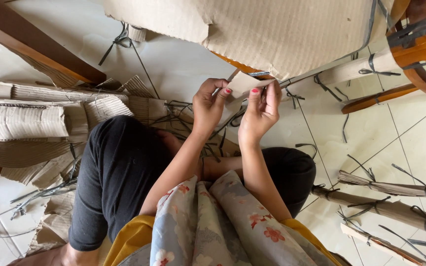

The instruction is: Wrapping wooden chair legs with protective cardboard and securing them with plastic ties for transport.

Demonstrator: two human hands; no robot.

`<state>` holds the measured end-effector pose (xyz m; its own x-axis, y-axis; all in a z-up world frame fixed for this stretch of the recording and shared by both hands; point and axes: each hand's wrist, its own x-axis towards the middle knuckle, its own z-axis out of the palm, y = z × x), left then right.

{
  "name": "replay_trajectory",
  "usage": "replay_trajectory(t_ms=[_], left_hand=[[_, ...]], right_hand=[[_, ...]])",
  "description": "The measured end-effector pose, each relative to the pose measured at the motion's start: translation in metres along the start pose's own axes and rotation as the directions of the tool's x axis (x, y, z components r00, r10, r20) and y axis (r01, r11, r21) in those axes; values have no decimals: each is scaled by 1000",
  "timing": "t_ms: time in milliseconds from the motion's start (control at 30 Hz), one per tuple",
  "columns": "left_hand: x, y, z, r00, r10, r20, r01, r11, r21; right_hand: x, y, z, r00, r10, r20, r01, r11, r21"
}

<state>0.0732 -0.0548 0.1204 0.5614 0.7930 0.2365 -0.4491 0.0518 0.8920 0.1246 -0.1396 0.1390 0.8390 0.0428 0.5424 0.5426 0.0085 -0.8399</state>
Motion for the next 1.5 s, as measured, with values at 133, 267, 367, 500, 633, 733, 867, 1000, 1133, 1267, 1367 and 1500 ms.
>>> replay_trajectory(t_ms=[133,267,367,500,633,733,867,1000,1133,1267,1367,1500], left_hand=[[0,-4,-1,999,-45,-11,44,998,-55],[4,-11,-1,995,-102,21,103,991,-81],[9,3,-3,986,-144,90,152,984,-96],[15,21,-1,956,-158,248,189,976,-107],[23,7,4,926,-184,329,253,950,-182],[31,19,9,936,-199,290,301,880,-367],[35,-14,10,963,-149,224,245,827,-507],[33,-13,10,985,-121,119,162,875,-456],[23,15,7,997,-77,28,82,929,-362],[17,32,-3,992,127,-13,-127,968,-216],[14,48,-8,963,268,22,-267,962,-62],[9,43,-9,881,438,182,-464,873,147]], right_hand=[[3,33,-5,996,-49,74,51,998,-22],[12,26,-4,984,89,156,-84,996,-37],[22,22,-2,970,131,205,-125,991,-45],[25,6,11,971,123,203,-120,992,-30],[27,-4,20,983,84,161,-66,991,-116],[30,4,20,990,35,137,-14,989,-147],[30,7,21,992,-8,125,35,976,-217],[28,13,20,993,-48,112,73,970,-230],[25,0,29,995,-61,82,78,969,-234],[23,-1,31,993,-100,65,115,943,-313],[26,-6,30,991,-110,75,130,920,-371],[26,30,12,990,-97,107,138,847,-513]])
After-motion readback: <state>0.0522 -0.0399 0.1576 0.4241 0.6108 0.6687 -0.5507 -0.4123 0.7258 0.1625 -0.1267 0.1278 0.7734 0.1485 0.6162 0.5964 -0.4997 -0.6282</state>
